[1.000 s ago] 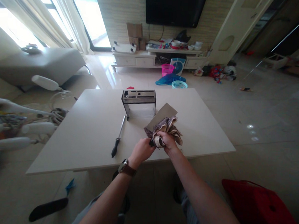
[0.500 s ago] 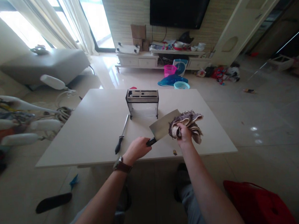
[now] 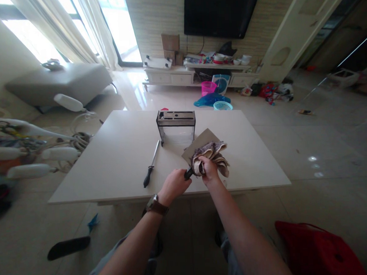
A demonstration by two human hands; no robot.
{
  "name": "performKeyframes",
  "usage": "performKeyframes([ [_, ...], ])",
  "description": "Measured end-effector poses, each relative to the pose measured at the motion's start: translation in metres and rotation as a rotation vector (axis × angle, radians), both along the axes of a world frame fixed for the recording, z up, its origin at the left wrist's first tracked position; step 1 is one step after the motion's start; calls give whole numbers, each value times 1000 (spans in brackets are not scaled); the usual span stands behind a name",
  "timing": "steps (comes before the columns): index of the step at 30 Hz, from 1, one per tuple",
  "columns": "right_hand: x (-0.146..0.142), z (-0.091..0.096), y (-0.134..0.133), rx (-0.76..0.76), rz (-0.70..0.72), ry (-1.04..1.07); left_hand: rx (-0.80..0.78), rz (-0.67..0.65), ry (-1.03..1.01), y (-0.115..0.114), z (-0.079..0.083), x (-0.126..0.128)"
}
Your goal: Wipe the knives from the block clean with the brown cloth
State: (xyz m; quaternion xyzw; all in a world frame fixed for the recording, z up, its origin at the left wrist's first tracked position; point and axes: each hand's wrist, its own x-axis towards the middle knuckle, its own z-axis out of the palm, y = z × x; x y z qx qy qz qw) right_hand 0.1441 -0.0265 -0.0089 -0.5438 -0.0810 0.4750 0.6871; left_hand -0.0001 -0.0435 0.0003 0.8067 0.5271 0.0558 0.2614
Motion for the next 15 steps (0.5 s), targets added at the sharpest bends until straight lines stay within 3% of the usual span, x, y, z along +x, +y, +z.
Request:
performKeyframes([
  [5, -16, -1, 0, -44, 54, -4, -12, 14, -66, 6, -5, -4],
  [15, -8, -9, 13, -26, 75, -62, -28, 44, -37, 17, -5, 4],
])
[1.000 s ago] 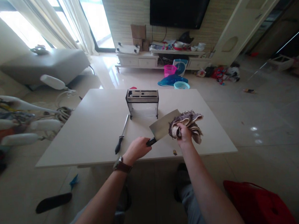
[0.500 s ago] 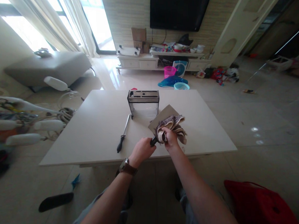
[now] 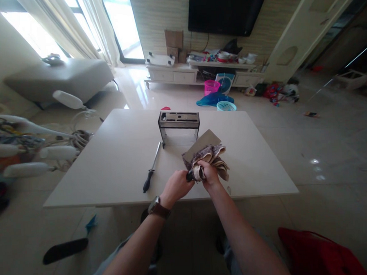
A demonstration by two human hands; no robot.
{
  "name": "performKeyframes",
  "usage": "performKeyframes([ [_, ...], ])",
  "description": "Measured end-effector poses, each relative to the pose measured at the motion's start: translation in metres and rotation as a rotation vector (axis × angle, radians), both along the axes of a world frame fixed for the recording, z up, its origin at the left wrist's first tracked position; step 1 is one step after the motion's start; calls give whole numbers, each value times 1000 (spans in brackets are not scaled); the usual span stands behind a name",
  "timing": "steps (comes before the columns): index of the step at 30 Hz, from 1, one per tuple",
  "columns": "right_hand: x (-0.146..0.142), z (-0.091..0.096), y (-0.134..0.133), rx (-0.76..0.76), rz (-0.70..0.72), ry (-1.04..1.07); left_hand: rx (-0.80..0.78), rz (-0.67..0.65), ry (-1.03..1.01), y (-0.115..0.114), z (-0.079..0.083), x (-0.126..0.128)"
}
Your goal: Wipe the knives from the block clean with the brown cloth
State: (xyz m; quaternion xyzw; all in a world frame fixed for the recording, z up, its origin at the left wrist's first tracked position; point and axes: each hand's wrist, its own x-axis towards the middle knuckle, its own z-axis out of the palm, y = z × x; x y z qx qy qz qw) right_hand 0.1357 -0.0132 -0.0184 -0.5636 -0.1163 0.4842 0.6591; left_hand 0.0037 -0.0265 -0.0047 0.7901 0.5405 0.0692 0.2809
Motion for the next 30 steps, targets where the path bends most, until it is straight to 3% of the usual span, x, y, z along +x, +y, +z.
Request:
performKeyframes([
  [21, 13, -1, -8, -58, -10, -6, -62, -18, -85, -5, -9, 15],
  [30, 12, 4, -11, -66, 3, 7, -66, 0, -42, -11, 4, 14],
])
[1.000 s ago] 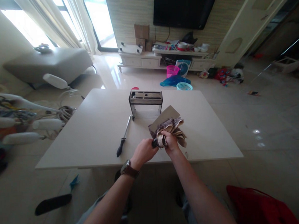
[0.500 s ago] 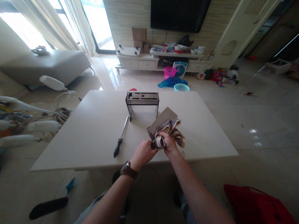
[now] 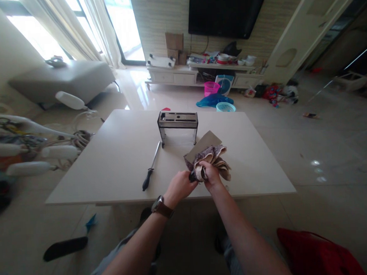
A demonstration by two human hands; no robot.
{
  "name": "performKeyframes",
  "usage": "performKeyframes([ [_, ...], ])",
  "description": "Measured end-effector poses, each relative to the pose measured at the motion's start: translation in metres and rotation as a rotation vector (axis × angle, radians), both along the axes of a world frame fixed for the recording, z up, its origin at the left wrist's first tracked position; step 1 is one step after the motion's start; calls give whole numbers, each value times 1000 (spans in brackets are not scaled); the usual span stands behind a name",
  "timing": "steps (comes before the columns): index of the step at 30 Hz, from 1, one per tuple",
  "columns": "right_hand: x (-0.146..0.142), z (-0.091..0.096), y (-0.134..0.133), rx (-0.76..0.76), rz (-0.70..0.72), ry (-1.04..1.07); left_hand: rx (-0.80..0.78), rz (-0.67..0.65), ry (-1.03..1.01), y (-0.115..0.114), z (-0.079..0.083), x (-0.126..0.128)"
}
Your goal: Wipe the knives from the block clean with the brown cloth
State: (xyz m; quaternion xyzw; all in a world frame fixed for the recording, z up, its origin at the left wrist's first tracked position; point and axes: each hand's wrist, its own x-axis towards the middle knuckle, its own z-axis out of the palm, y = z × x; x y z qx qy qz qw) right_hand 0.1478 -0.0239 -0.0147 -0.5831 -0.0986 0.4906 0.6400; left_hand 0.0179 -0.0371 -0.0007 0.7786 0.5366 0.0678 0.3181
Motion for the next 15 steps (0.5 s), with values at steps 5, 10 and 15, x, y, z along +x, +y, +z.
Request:
performKeyframes([
  [5, -4, -2, -3, 15, 10, -8, 26, 10, 7, -4, 0, -4],
  [10, -7, -7, -5, 16, -4, -24, 15, 0, -7, -5, -9, -7],
  [15, -3, -8, -2, 0, 8, -29, 1, -5, -4, -1, -9, -4],
])
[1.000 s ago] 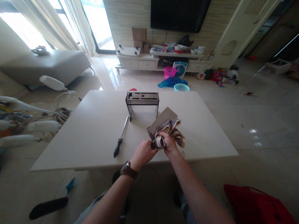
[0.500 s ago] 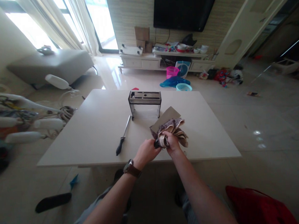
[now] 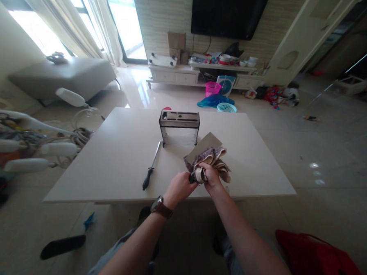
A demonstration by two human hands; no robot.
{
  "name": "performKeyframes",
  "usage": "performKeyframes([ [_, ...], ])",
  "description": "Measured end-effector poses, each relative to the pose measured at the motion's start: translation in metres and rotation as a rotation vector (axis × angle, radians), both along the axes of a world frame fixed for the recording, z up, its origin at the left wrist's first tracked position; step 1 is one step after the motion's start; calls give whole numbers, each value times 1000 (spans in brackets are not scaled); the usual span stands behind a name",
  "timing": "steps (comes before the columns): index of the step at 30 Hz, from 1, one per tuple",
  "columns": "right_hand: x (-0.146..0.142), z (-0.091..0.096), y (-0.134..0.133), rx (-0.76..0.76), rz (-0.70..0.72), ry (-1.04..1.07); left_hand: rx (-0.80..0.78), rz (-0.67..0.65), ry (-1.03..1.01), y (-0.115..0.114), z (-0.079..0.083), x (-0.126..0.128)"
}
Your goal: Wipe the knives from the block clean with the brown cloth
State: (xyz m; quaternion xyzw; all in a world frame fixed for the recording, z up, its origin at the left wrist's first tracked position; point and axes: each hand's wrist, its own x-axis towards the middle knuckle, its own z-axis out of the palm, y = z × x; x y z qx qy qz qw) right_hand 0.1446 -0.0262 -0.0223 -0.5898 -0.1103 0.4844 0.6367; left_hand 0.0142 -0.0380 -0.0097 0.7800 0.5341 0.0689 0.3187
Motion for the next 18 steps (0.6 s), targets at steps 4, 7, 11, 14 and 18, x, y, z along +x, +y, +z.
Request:
performKeyframes([
  [4, 2, 3, 3, -13, -16, 35, -12, 13, 19, 4, 1, 3],
  [7, 1, 5, 4, -32, -43, 78, -9, 15, 12, 5, 1, 5],
  [11, 1, 7, 3, -29, -29, 64, -13, 15, -6, 4, 0, 5],
  [14, 2, 7, 1, -33, -21, 53, -22, 16, -12, 2, 0, 5],
  [18, 5, 4, 0, -26, -29, 42, -23, 6, -12, 1, 0, 7],
])
